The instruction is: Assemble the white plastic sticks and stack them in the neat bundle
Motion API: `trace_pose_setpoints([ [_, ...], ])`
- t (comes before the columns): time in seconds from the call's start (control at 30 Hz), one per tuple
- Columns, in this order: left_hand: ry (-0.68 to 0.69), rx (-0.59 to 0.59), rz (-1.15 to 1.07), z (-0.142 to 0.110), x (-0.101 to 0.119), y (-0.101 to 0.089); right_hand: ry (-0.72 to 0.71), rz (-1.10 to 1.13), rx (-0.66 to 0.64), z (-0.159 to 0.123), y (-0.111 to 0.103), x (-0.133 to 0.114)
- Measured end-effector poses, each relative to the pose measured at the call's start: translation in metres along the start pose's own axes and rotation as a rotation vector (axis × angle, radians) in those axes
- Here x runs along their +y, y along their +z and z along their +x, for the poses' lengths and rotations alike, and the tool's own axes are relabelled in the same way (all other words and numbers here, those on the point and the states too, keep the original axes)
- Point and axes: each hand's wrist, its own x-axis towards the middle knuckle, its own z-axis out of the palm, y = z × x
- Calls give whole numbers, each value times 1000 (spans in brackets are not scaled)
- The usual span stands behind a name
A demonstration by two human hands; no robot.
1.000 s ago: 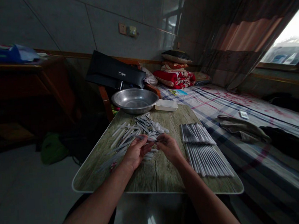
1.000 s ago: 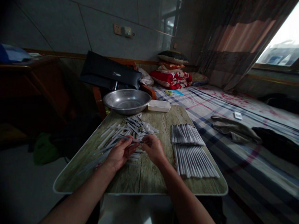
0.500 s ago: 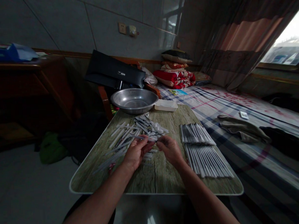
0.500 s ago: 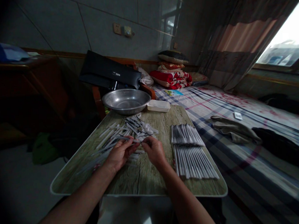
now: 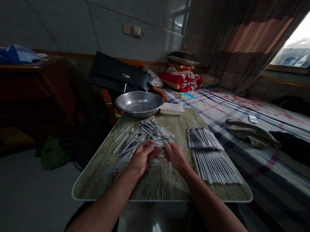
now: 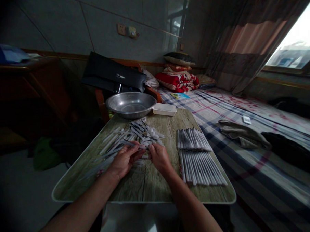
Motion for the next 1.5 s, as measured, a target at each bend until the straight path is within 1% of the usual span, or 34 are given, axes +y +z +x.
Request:
trace_pose_setpoints([
  [0.07,4,-4,-4,-1,1,0,19,67,-28,-1,1,-2],
  [0.13,15,2,-9,0,2,-1,1,130,-59,-2,2,-4],
  [0.2,26,1,-9,0,3,-1,-25,164,-58,-3,3,-4],
  [0.27,33,-7,-2,1,3,-2,-41,147,-29,-3,3,-4],
  [0.33,30,-17,10,0,4,-2,-50,79,-14,-3,3,-3],
  [0.43,18,-30,25,-1,5,0,0,10,-37,-4,2,-4],
  [0.53,18,-30,24,-2,7,1,35,71,-56,-5,1,-7],
  [0.63,28,-21,19,-1,8,1,-30,140,-35,-5,0,-7],
  [0.73,28,-26,22,-1,8,2,-50,90,-16,-3,0,-4],
  [0.83,20,-47,30,-2,8,2,-24,18,-28,-2,0,-2],
  [0.93,20,-58,39,-4,8,2,-17,70,-29,-4,0,-4],
  [1.03,36,-53,37,-3,8,2,-49,137,-16,-5,1,-6],
  [1.1,38,-50,39,-3,8,2,-56,131,-21,-6,1,-6],
  [1.23,23,-67,48,-3,8,0,-22,122,-82,-6,0,-4],
  [1.4,42,-71,55,-1,6,-1,5,260,-63,-5,2,-3],
  [1.5,48,-80,69,-1,5,0,-13,251,-84,-5,2,-1],
])
